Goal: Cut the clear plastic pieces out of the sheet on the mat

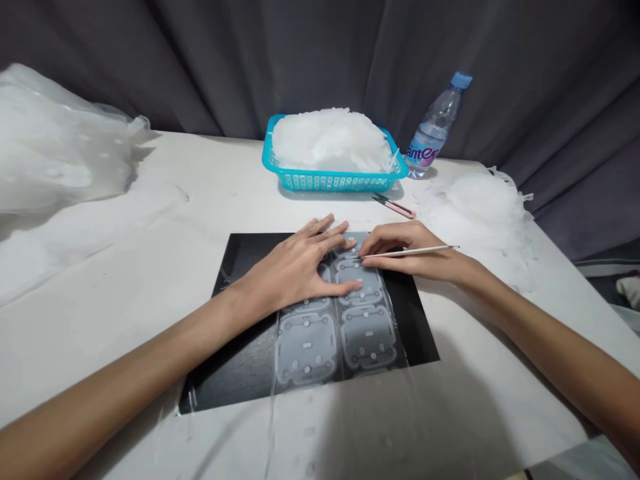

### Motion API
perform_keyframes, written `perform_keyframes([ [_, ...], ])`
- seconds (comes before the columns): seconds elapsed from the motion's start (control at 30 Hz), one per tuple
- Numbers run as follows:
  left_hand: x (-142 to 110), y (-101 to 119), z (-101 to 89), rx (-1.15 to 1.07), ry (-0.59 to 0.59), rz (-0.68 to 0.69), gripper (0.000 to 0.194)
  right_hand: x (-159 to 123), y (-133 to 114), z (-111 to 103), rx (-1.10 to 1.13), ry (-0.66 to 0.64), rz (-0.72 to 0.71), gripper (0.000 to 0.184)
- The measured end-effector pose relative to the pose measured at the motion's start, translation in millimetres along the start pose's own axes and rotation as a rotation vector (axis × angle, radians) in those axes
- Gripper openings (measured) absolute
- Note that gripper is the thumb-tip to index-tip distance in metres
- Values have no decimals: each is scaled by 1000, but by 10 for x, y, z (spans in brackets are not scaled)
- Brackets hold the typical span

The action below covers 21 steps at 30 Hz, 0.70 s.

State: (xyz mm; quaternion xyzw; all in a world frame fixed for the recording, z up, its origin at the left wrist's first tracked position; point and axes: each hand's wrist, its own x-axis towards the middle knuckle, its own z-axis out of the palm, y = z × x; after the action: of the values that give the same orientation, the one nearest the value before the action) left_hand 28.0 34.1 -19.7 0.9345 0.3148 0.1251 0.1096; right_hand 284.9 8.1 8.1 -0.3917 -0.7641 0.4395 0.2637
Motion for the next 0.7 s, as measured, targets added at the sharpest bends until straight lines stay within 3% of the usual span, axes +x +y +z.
perform_keyframes([
  [0.33,26,-10,-26,57,28,47,92,-34,54,12,-87,17,-89,13],
  [0.7,19,13,-38,28,-16,20,93,-39,57,24,-131,16,-78,14],
])
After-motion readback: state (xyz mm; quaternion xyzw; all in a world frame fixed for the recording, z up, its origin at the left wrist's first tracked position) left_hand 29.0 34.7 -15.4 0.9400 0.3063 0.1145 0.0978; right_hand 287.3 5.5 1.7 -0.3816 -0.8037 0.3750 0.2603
